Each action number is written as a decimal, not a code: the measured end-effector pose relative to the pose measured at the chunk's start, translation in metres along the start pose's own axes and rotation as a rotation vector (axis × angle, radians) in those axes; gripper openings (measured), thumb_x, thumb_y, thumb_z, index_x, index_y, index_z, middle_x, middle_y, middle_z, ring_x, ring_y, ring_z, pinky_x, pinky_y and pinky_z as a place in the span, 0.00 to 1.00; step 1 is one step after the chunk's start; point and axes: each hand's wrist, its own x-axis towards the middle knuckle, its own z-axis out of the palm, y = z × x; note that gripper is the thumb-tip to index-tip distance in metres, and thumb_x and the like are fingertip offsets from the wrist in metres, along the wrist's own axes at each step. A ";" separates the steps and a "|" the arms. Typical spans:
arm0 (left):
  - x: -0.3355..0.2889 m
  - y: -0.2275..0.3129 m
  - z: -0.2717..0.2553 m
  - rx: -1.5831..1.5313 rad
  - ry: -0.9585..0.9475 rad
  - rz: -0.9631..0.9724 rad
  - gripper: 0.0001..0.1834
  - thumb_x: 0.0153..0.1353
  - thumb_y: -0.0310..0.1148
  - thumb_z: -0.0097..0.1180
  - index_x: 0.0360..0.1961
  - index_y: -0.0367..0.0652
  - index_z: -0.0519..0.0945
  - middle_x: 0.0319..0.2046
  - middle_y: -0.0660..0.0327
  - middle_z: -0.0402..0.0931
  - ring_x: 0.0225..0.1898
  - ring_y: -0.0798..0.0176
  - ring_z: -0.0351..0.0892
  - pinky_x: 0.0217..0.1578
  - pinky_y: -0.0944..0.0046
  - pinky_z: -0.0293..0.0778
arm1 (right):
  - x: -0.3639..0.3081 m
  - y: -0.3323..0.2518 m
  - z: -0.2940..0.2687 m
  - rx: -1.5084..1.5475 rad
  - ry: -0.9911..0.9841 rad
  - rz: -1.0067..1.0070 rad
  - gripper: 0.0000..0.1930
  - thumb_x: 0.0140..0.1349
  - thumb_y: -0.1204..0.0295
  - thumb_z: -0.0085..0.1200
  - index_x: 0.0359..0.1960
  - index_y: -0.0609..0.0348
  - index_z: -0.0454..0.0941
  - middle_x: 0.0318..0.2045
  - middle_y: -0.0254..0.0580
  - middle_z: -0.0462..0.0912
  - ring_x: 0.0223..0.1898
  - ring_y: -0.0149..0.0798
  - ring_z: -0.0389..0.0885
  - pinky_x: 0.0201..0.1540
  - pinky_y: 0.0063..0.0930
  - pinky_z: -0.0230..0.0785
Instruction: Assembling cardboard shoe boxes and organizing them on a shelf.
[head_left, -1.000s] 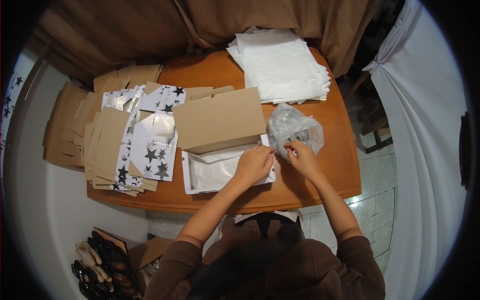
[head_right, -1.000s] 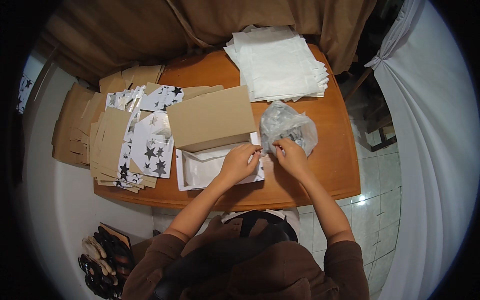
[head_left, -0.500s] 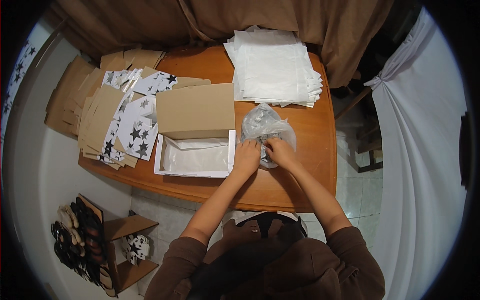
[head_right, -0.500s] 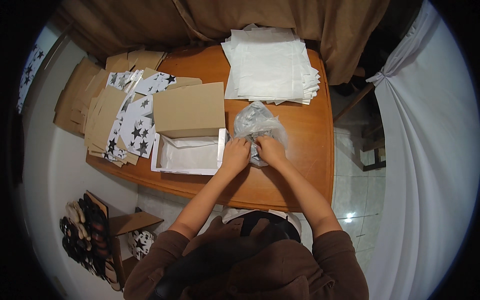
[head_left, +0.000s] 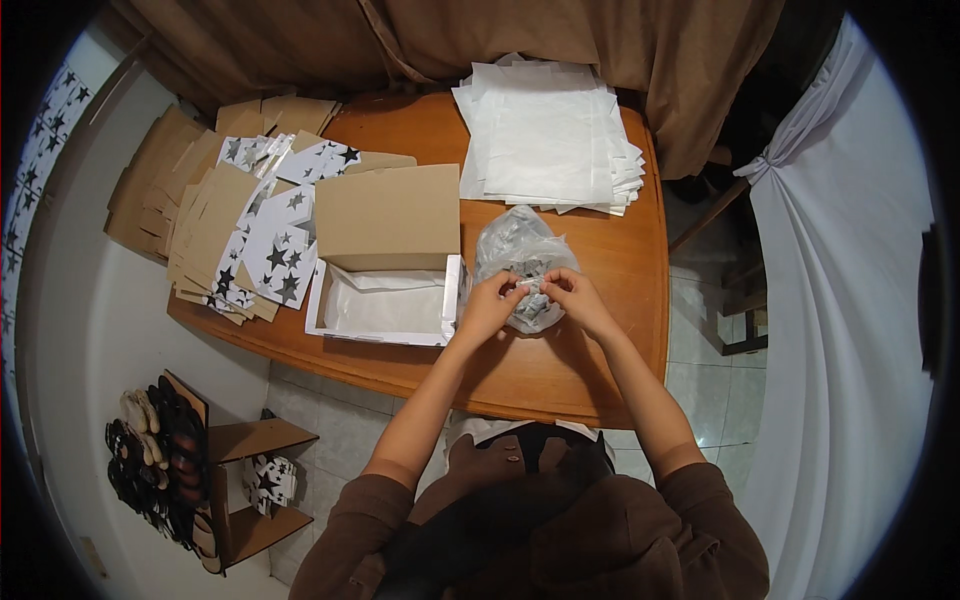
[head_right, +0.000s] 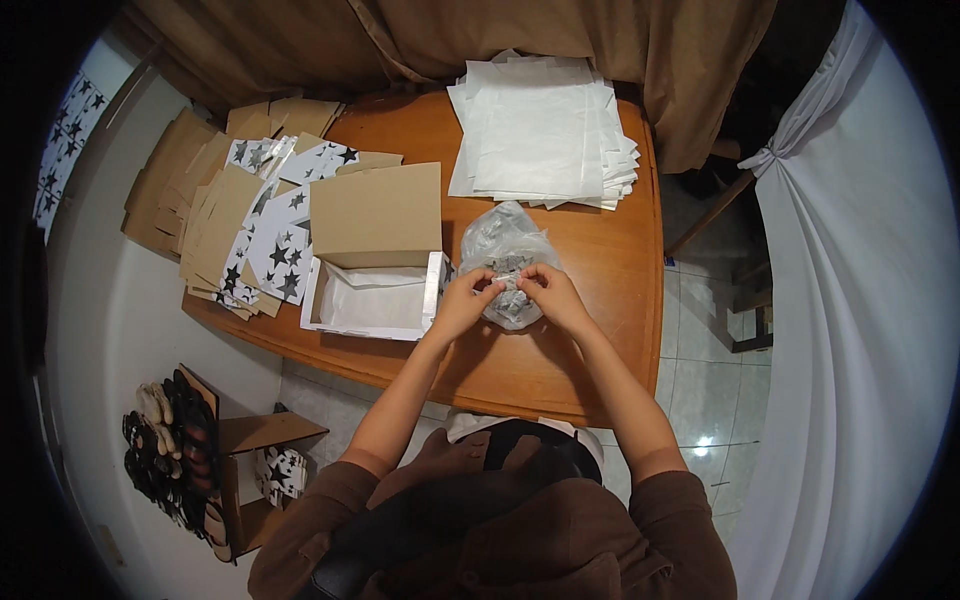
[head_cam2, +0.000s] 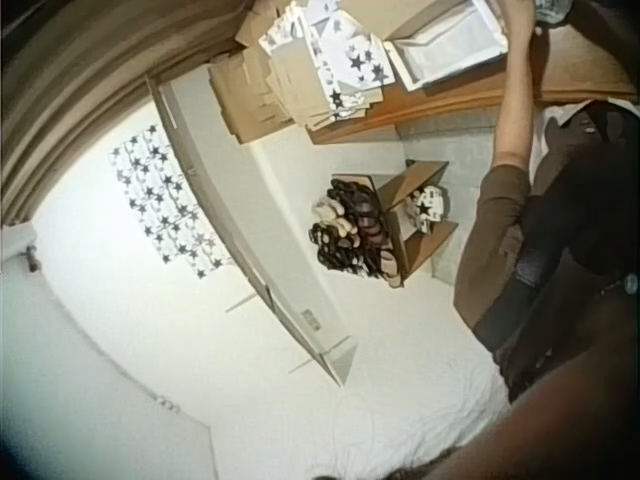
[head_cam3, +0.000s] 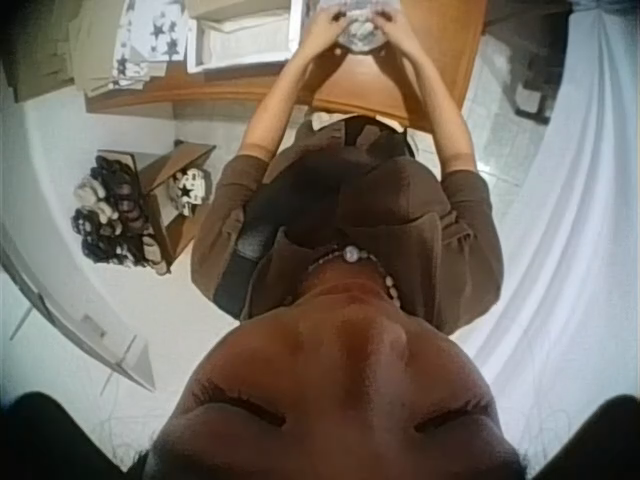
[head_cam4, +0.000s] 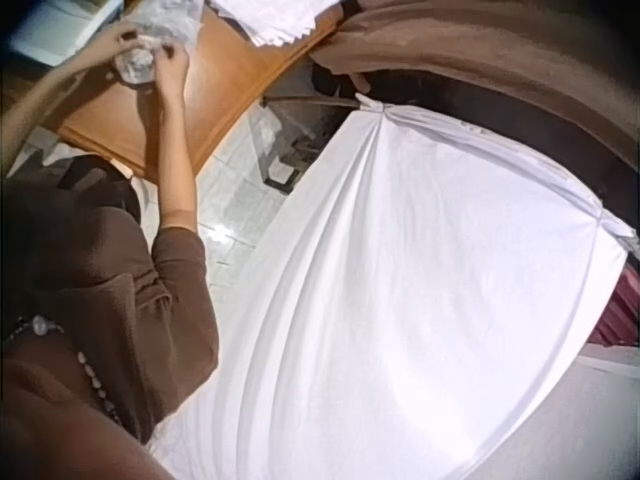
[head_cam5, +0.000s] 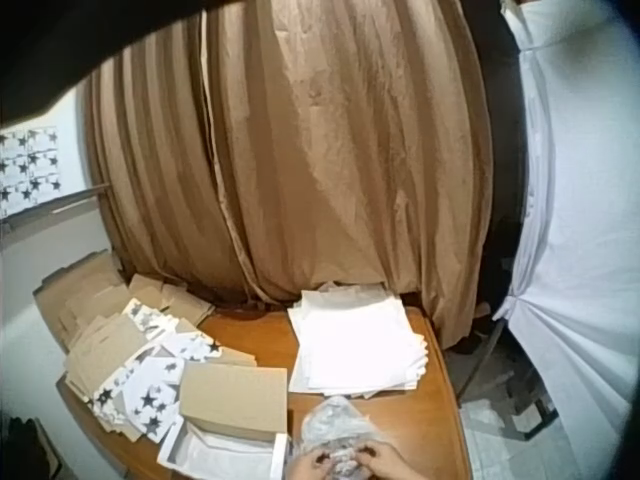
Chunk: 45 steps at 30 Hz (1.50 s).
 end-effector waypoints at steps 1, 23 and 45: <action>-0.001 -0.002 -0.001 0.002 0.003 0.000 0.15 0.59 0.36 0.56 0.40 0.33 0.76 0.26 0.58 0.76 0.13 0.67 0.72 0.05 0.70 0.60 | -0.001 -0.001 0.000 -0.056 -0.029 0.024 0.08 0.60 0.71 0.54 0.35 0.63 0.76 0.27 0.30 0.76 0.28 0.24 0.71 0.32 0.18 0.65; -0.031 -0.009 -0.148 0.353 0.008 0.078 0.13 0.57 0.36 0.58 0.37 0.36 0.78 0.30 0.56 0.79 0.30 0.63 0.77 0.32 0.66 0.71 | 0.033 -0.055 0.132 -0.380 -0.114 -0.190 0.10 0.57 0.69 0.55 0.35 0.64 0.77 0.27 0.42 0.81 0.26 0.34 0.76 0.33 0.28 0.69; -0.057 -0.081 -0.319 0.416 0.150 0.111 0.08 0.58 0.29 0.51 0.36 0.38 0.78 0.34 0.54 0.77 0.36 0.52 0.77 0.38 0.59 0.71 | 0.098 -0.006 0.287 -0.551 -0.154 -0.037 0.16 0.59 0.69 0.52 0.45 0.67 0.75 0.36 0.49 0.81 0.39 0.43 0.80 0.43 0.31 0.70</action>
